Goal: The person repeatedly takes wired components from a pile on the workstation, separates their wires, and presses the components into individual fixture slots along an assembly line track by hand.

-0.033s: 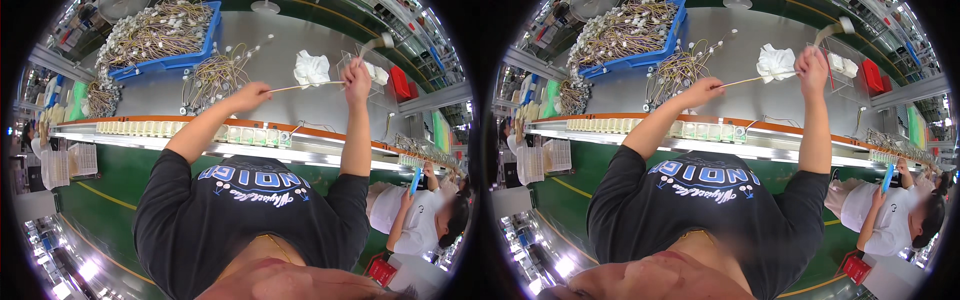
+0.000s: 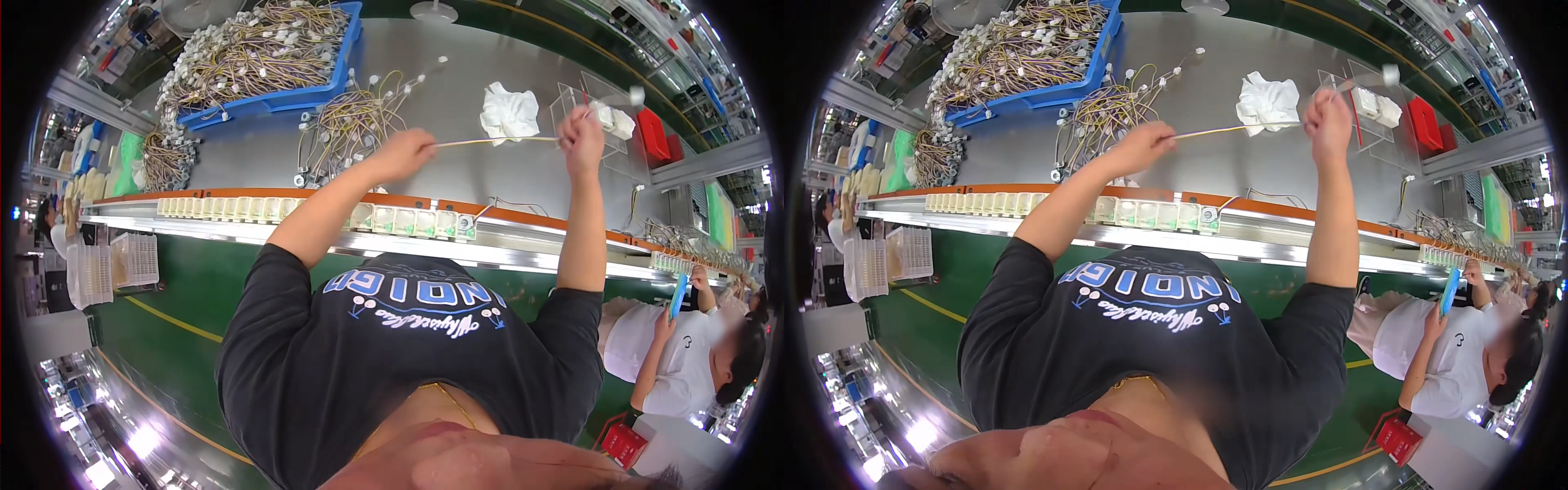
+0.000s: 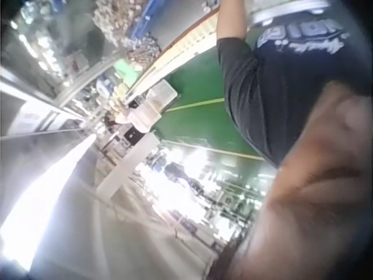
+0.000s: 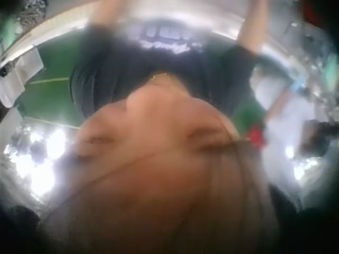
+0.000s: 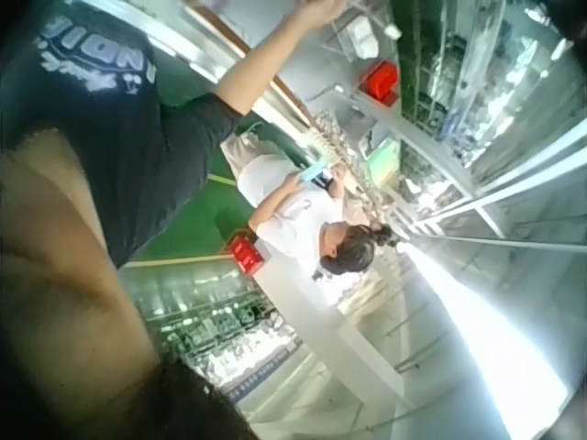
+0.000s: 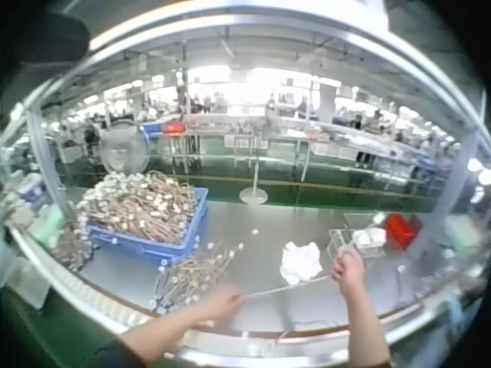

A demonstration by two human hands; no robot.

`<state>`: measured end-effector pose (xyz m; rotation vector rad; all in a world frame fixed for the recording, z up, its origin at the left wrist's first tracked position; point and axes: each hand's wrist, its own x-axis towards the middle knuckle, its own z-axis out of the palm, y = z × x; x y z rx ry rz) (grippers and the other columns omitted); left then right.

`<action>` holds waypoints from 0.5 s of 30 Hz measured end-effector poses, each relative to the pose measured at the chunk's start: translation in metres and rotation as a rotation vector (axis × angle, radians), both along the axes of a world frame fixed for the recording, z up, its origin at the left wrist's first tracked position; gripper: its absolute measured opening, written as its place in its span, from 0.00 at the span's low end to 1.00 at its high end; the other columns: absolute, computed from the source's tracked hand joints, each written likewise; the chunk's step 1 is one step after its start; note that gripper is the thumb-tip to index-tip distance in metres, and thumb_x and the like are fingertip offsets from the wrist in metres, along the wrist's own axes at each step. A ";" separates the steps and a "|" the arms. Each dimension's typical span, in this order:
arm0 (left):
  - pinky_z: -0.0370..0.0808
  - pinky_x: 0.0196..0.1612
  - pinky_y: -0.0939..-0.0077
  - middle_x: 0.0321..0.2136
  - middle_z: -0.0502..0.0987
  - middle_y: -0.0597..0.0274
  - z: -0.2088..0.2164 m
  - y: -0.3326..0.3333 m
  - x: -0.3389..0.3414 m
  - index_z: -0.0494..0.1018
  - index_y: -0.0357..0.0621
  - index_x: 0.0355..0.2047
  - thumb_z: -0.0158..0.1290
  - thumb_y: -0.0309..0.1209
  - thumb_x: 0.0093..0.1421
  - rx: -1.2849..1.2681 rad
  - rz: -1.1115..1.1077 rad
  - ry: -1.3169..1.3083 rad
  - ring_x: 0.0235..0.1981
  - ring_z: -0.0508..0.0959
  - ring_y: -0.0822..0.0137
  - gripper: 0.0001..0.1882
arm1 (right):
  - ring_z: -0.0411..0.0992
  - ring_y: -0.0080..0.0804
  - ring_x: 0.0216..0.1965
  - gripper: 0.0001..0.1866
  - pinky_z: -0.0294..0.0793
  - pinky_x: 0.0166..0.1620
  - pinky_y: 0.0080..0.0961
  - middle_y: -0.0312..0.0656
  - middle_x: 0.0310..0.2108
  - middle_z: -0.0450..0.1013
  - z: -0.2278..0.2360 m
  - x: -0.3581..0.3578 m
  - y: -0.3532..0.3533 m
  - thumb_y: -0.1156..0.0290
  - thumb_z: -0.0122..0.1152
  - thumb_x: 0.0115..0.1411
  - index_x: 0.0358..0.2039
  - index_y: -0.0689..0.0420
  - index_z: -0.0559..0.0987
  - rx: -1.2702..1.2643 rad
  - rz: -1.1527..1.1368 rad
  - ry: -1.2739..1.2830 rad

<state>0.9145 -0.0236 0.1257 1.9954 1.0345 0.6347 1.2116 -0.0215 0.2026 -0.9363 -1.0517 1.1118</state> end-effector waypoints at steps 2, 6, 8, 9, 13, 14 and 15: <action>0.66 0.24 0.76 0.19 0.69 0.64 -0.004 0.004 -0.016 0.70 0.39 0.27 0.43 0.32 0.57 0.390 0.055 0.193 0.21 0.71 0.73 0.09 | 0.53 0.18 0.12 0.05 0.47 0.12 0.15 0.30 0.11 0.55 -0.039 0.021 -0.006 0.73 0.41 0.53 0.22 0.55 0.65 -0.266 -0.083 -0.195; 0.67 0.33 0.67 0.28 0.71 0.54 -0.011 0.007 -0.026 0.68 0.38 0.29 0.44 0.33 0.55 -0.050 0.075 0.179 0.31 0.72 0.59 0.10 | 0.67 0.28 0.20 0.08 0.63 0.16 0.23 0.41 0.20 0.68 -0.082 0.032 -0.019 0.67 0.43 0.53 0.26 0.58 0.69 -0.769 0.030 -0.927; 0.68 0.37 0.63 0.32 0.71 0.49 -0.012 0.002 -0.017 0.68 0.39 0.31 0.44 0.34 0.54 -0.297 0.084 0.143 0.35 0.72 0.54 0.11 | 0.69 0.42 0.36 0.13 0.70 0.35 0.32 0.52 0.34 0.69 -0.088 0.007 -0.036 0.66 0.47 0.52 0.34 0.62 0.70 -0.470 -0.191 -1.844; 0.68 0.37 0.64 0.32 0.71 0.49 -0.012 -0.003 -0.010 0.66 0.39 0.32 0.45 0.34 0.54 -0.164 0.039 0.137 0.35 0.72 0.54 0.11 | 0.66 0.45 0.42 0.15 0.66 0.42 0.33 0.54 0.39 0.67 -0.086 -0.009 -0.040 0.66 0.49 0.52 0.38 0.63 0.69 -0.250 -0.164 -1.660; 0.68 0.35 0.66 0.33 0.71 0.48 -0.007 -0.021 0.021 0.61 0.41 0.38 0.48 0.33 0.52 -0.058 -0.120 0.019 0.35 0.72 0.52 0.15 | 0.68 0.37 0.38 0.13 0.65 0.43 0.27 0.48 0.34 0.70 -0.075 -0.081 -0.047 0.72 0.50 0.52 0.39 0.62 0.69 0.076 0.258 -0.742; 0.68 0.35 0.66 0.33 0.71 0.48 -0.006 -0.024 0.026 0.61 0.41 0.38 0.48 0.33 0.52 -0.057 -0.120 0.049 0.35 0.72 0.52 0.15 | 0.69 0.31 0.36 0.11 0.65 0.43 0.24 0.45 0.33 0.71 -0.071 -0.091 -0.049 0.73 0.49 0.54 0.38 0.62 0.70 -0.066 0.438 -0.524; 0.68 0.34 0.66 0.33 0.71 0.48 -0.004 -0.026 0.028 0.60 0.41 0.38 0.48 0.33 0.52 0.002 -0.055 -0.003 0.34 0.72 0.53 0.15 | 0.69 0.31 0.36 0.11 0.65 0.43 0.24 0.45 0.33 0.71 -0.066 -0.096 -0.048 0.73 0.49 0.54 0.38 0.62 0.70 -0.146 0.383 -0.563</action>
